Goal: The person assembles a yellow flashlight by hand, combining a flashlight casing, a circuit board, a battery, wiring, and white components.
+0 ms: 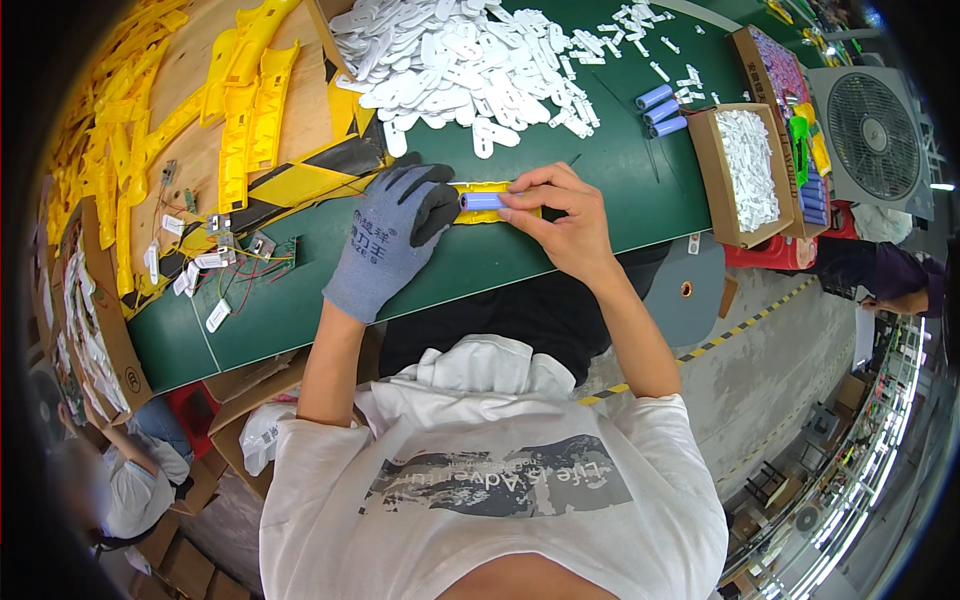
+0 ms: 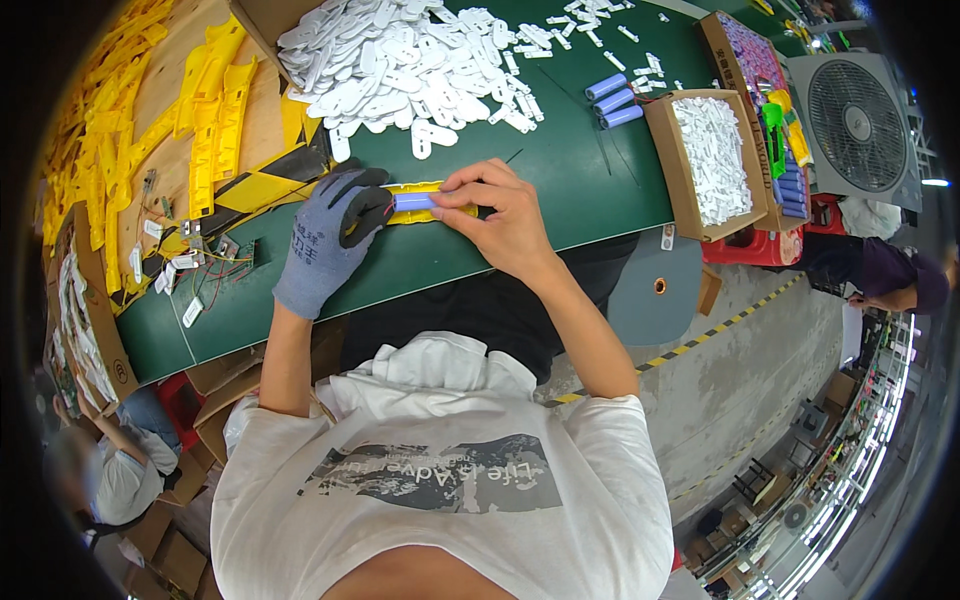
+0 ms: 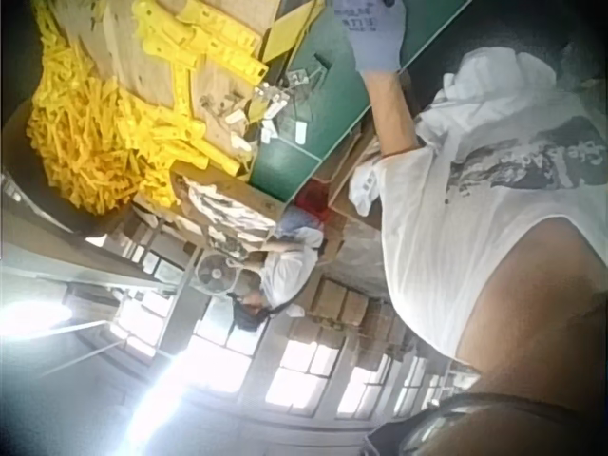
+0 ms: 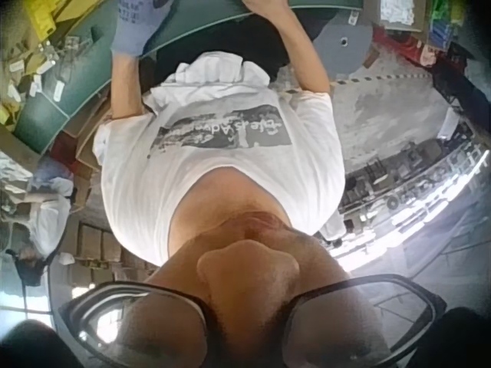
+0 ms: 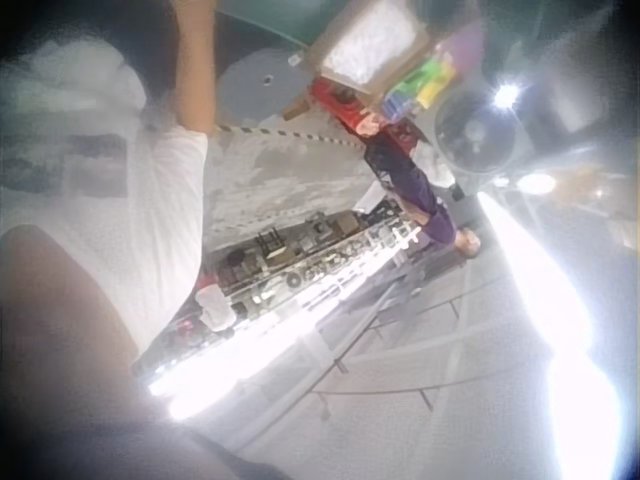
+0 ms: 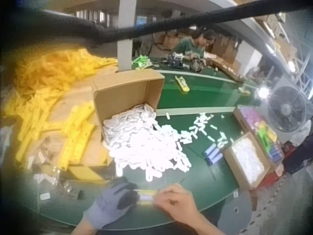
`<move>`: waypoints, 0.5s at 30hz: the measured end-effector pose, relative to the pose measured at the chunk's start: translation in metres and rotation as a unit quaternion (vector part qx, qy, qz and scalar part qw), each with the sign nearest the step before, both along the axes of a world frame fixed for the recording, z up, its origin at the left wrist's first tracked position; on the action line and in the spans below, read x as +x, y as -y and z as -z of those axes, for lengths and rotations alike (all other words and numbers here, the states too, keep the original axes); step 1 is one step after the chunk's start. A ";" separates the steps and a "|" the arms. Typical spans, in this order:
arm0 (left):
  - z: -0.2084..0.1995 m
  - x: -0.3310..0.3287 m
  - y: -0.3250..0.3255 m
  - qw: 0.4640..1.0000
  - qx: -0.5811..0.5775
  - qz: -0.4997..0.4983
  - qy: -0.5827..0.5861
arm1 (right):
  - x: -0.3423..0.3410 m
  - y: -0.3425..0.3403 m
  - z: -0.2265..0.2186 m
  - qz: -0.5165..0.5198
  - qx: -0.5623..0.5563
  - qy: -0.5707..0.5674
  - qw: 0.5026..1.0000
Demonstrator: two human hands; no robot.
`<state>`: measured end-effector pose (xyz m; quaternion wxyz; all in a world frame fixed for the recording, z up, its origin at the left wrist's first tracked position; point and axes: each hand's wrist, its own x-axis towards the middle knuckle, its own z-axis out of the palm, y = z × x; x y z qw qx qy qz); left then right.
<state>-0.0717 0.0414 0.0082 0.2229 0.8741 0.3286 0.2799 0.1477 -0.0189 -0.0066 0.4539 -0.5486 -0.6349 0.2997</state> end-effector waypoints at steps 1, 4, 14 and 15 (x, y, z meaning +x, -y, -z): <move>0.001 -0.002 -0.001 1.000 -0.001 -0.001 -0.004 | 0.000 0.000 0.000 0.002 0.012 0.007 1.000; 0.009 -0.005 -0.003 1.000 -0.021 -0.005 0.020 | -0.002 0.003 0.003 0.006 0.019 0.009 1.000; 0.019 -0.009 0.003 0.999 -0.024 -0.026 0.031 | -0.005 0.005 -0.010 -0.019 0.163 0.296 0.941; 0.019 -0.010 0.004 0.998 -0.029 -0.044 0.041 | -0.006 0.004 -0.013 -0.021 0.164 0.297 0.940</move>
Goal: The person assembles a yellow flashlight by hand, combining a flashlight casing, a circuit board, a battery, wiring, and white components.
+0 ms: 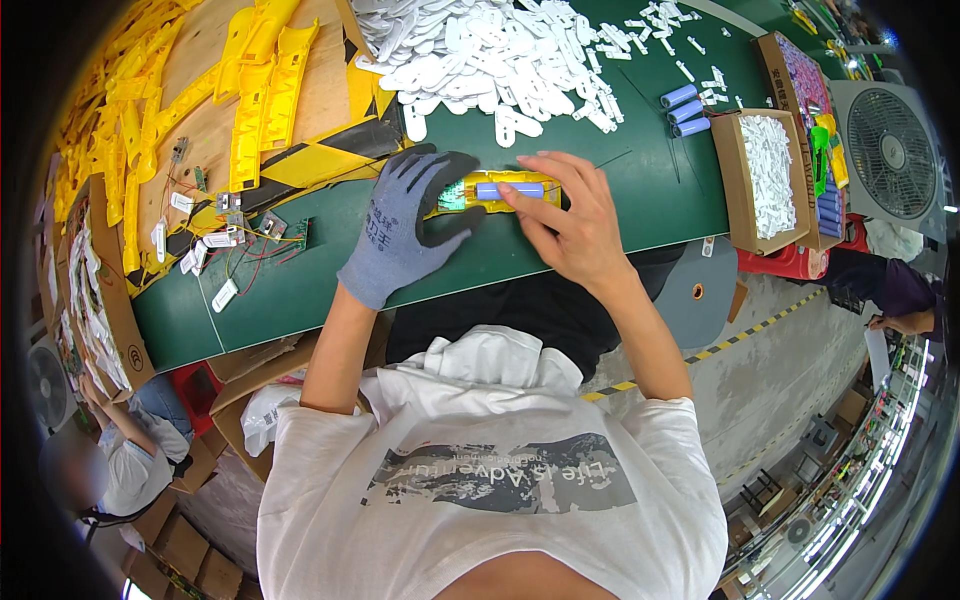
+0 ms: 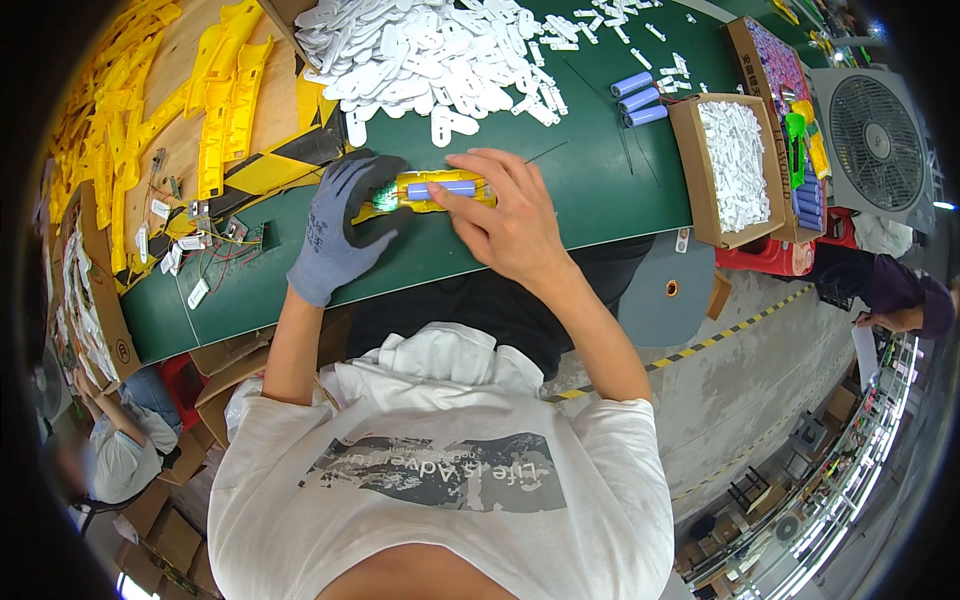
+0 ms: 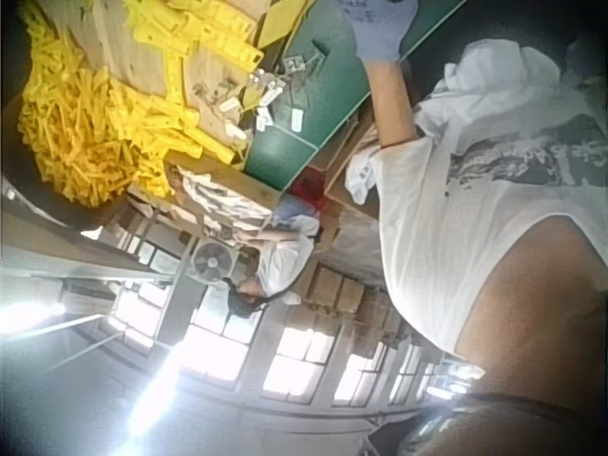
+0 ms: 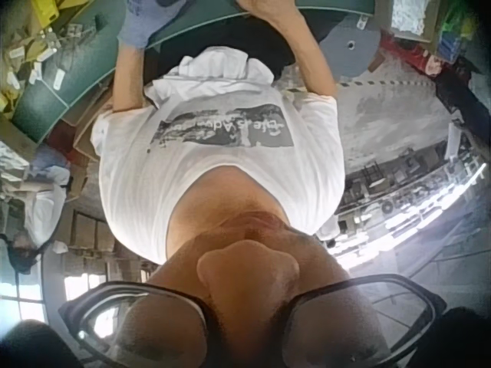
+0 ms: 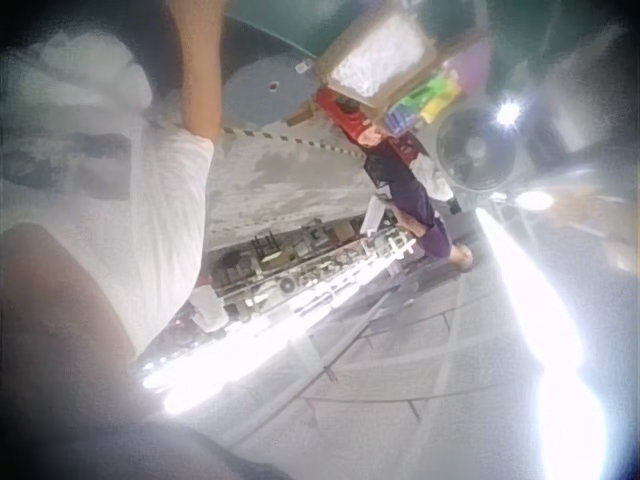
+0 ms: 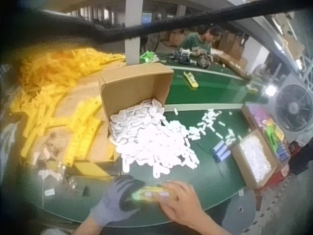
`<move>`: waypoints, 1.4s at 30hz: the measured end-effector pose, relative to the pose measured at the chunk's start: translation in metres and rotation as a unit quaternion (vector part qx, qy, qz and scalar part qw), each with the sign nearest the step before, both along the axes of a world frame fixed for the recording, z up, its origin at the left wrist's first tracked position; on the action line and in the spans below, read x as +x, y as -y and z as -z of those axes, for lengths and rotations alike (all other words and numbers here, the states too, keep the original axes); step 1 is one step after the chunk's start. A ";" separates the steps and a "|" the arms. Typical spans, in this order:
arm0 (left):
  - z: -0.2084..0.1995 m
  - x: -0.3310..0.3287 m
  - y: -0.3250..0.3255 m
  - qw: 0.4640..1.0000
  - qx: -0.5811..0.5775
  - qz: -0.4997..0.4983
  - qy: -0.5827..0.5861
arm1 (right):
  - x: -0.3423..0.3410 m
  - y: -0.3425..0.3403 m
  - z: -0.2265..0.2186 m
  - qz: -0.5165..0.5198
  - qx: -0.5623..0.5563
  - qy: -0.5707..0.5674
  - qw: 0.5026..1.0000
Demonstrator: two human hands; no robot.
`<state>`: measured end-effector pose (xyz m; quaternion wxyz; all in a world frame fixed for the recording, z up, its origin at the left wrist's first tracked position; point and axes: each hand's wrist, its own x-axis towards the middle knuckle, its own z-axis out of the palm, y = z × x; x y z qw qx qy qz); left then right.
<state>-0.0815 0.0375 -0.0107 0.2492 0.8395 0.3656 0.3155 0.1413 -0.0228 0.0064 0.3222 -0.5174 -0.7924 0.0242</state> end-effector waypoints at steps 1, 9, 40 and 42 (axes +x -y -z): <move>-0.001 0.000 -0.001 1.000 0.001 -0.001 0.001 | -0.002 -0.001 -0.003 -0.011 -0.025 -0.023 0.999; -0.018 -0.012 0.001 0.996 0.060 0.016 -0.065 | 0.014 -0.037 -0.004 0.181 -0.207 -0.246 0.929; -0.012 -0.038 0.015 0.997 0.053 -0.046 -0.029 | 0.137 -0.144 -0.010 0.391 -0.133 0.033 0.910; -0.014 -0.039 0.015 0.997 0.047 -0.048 -0.032 | 0.142 -0.147 -0.005 0.401 -0.167 0.068 0.898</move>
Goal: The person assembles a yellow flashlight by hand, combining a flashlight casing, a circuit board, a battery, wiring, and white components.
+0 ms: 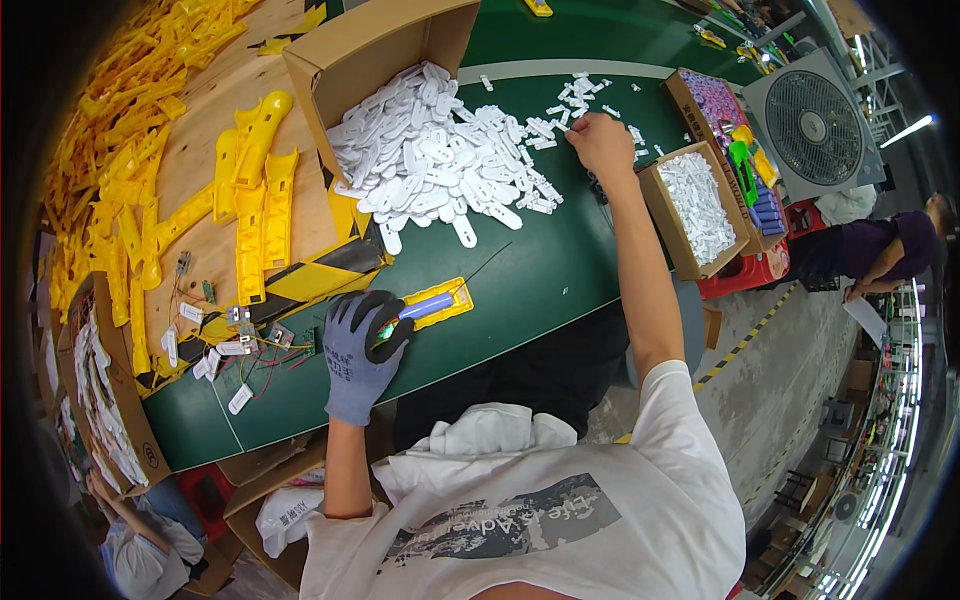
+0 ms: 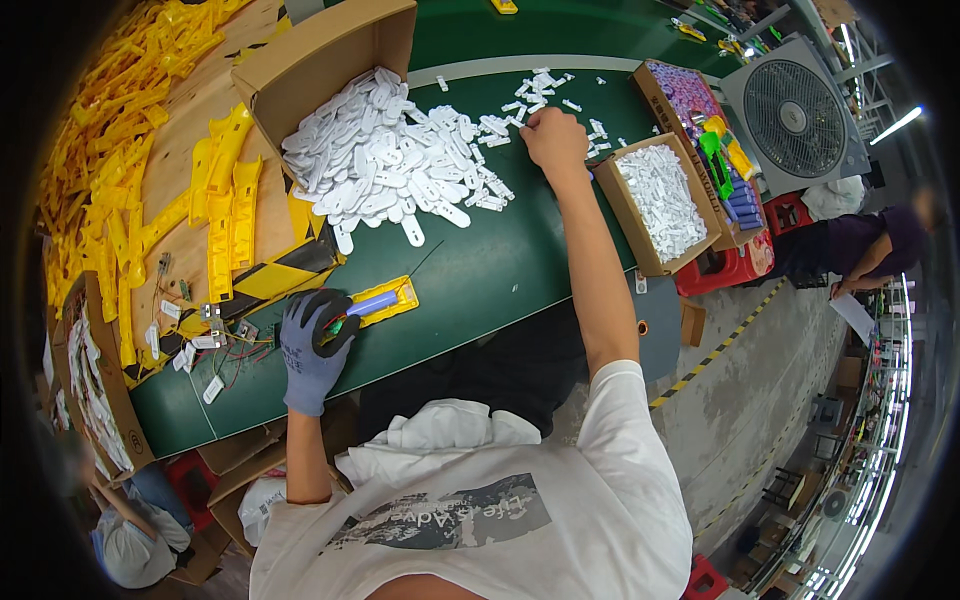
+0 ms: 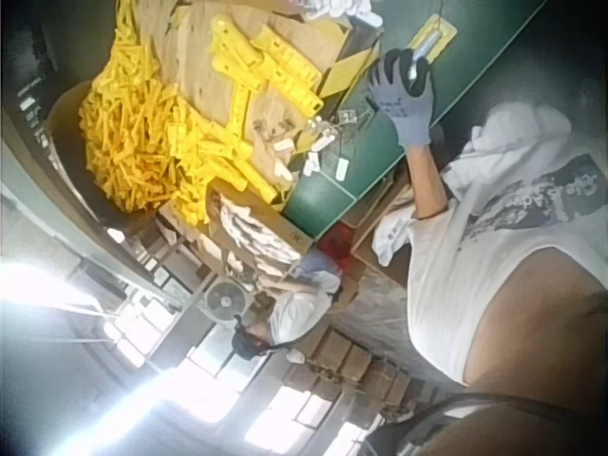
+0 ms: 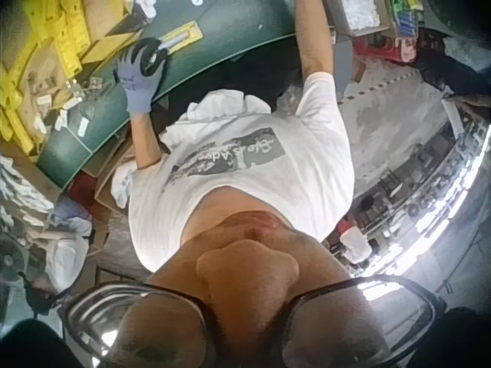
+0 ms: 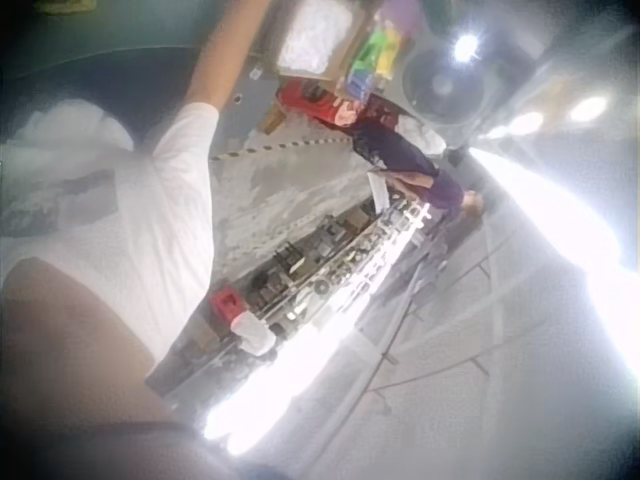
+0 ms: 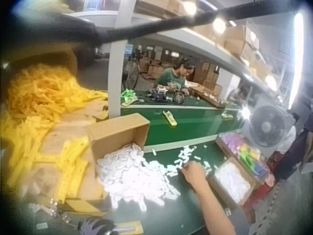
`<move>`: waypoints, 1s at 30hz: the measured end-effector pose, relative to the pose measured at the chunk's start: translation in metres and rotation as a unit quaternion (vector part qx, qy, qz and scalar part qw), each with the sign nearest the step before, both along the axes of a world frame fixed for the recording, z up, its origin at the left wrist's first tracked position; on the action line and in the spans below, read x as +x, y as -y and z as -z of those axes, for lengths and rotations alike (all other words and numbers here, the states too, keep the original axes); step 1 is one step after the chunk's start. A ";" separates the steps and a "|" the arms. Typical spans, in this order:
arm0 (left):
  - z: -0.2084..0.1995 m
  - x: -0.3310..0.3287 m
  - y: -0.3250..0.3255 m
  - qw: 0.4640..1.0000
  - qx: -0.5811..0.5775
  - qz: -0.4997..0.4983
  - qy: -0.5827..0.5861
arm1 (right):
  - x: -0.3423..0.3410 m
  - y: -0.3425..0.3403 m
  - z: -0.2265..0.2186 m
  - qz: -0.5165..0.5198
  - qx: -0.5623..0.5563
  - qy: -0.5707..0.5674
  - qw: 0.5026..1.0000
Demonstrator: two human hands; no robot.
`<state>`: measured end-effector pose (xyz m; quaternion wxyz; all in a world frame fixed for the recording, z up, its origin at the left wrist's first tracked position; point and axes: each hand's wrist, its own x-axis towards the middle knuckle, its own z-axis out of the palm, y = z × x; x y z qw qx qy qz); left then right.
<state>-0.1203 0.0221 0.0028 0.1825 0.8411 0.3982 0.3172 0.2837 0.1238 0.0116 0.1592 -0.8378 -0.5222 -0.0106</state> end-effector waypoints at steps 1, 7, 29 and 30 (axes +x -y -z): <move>0.000 0.000 -0.001 1.000 0.002 0.000 0.001 | 0.000 -0.001 0.000 0.000 0.002 0.001 1.000; 0.000 0.000 -0.002 1.000 0.004 -0.004 0.001 | -0.011 0.002 -0.001 0.016 0.054 -0.013 0.998; -0.001 0.002 -0.003 1.000 0.001 -0.011 -0.010 | -0.007 0.015 0.003 -0.086 0.084 -0.150 0.981; 0.000 0.002 -0.003 1.000 0.000 -0.010 -0.008 | -0.006 0.014 0.004 -0.087 0.055 -0.127 0.987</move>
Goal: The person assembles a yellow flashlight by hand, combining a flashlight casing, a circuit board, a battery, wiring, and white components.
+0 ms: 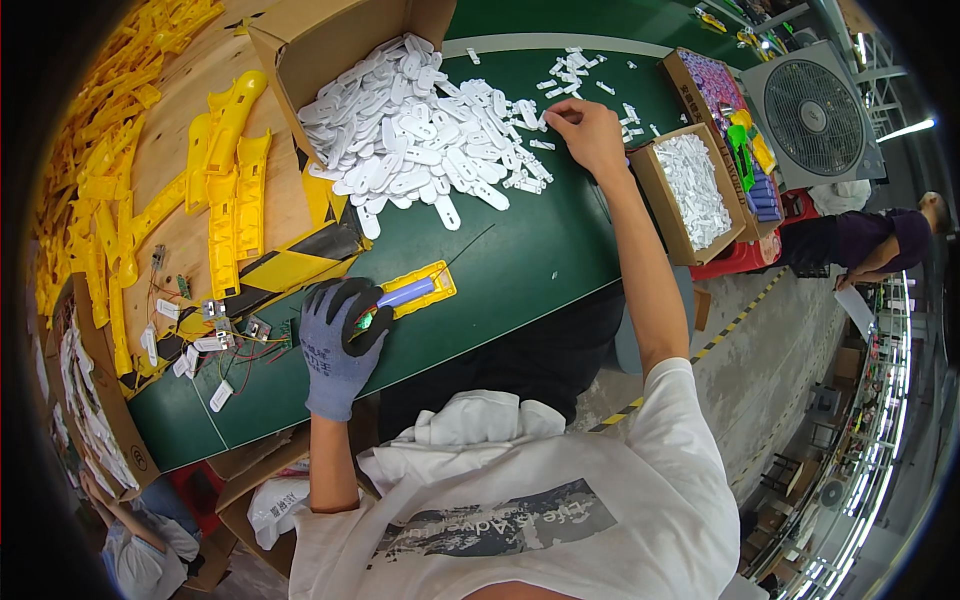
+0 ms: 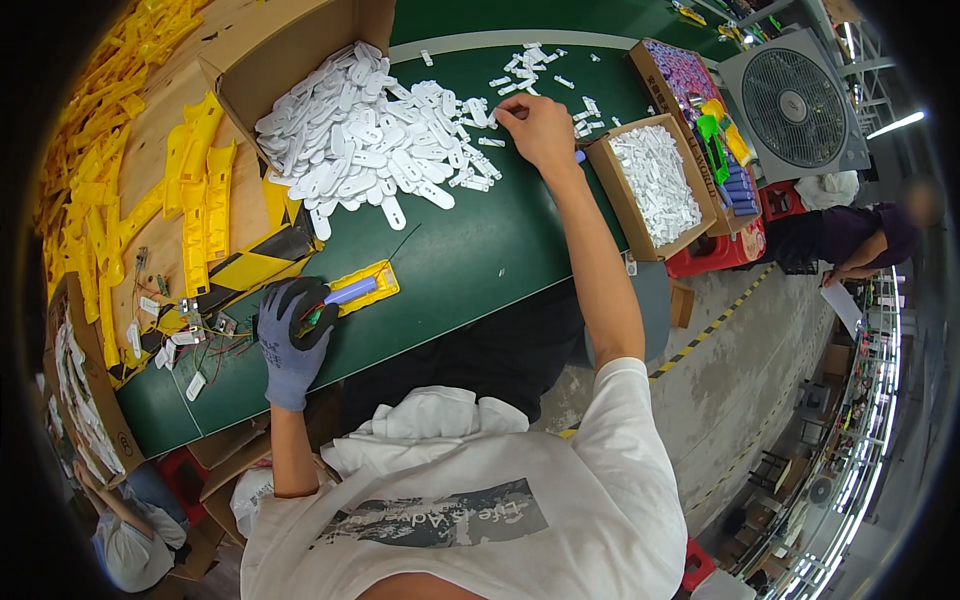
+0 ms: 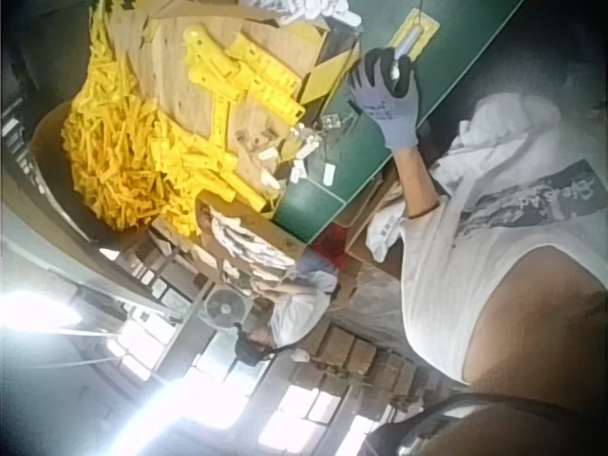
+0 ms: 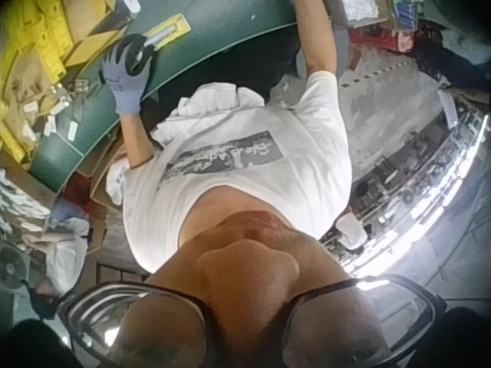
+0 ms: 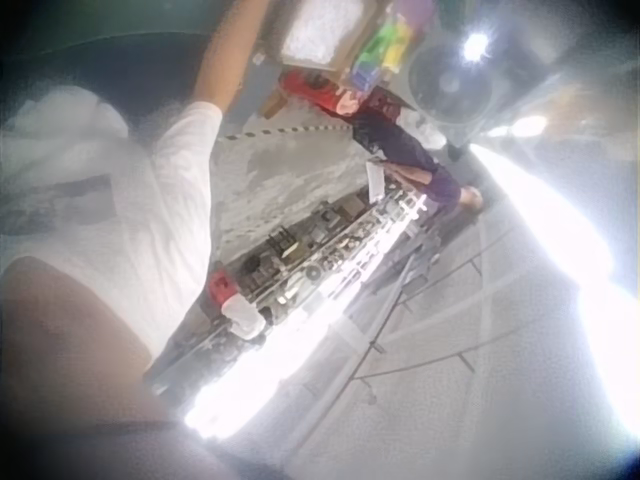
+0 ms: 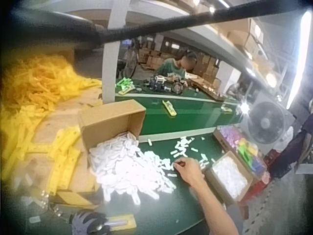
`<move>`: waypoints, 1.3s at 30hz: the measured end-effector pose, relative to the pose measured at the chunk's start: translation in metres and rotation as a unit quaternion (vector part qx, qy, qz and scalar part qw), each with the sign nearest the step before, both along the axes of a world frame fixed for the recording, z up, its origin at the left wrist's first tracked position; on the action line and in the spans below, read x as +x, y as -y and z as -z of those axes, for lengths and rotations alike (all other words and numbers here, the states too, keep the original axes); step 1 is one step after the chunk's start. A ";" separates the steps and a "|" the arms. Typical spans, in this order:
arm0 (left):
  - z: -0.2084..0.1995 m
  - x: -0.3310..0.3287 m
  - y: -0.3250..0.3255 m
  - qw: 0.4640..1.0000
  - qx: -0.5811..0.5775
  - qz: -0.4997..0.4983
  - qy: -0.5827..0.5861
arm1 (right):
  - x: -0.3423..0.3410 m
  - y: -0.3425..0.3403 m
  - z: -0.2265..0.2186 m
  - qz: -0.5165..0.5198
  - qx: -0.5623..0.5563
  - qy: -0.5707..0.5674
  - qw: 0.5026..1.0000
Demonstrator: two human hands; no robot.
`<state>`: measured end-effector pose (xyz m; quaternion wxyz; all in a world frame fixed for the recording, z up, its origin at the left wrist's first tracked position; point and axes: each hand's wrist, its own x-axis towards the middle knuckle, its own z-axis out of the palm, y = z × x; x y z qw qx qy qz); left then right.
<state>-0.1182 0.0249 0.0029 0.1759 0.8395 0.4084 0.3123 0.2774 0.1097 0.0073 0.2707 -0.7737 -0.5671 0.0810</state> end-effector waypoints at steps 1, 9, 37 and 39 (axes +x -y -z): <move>0.000 0.000 0.000 1.000 -0.001 0.000 0.002 | 0.001 -0.001 0.001 0.000 0.000 0.000 1.000; 0.002 -0.001 0.003 1.000 -0.010 -0.005 0.000 | -0.004 0.010 0.005 -0.088 0.113 -0.077 0.987; 0.006 -0.002 0.000 1.000 0.006 -0.003 0.017 | -0.136 0.075 -0.040 -0.434 -0.099 -0.125 0.887; 0.006 -0.002 0.000 1.000 0.002 -0.006 0.022 | -0.138 0.067 -0.043 -0.448 -0.114 -0.116 0.879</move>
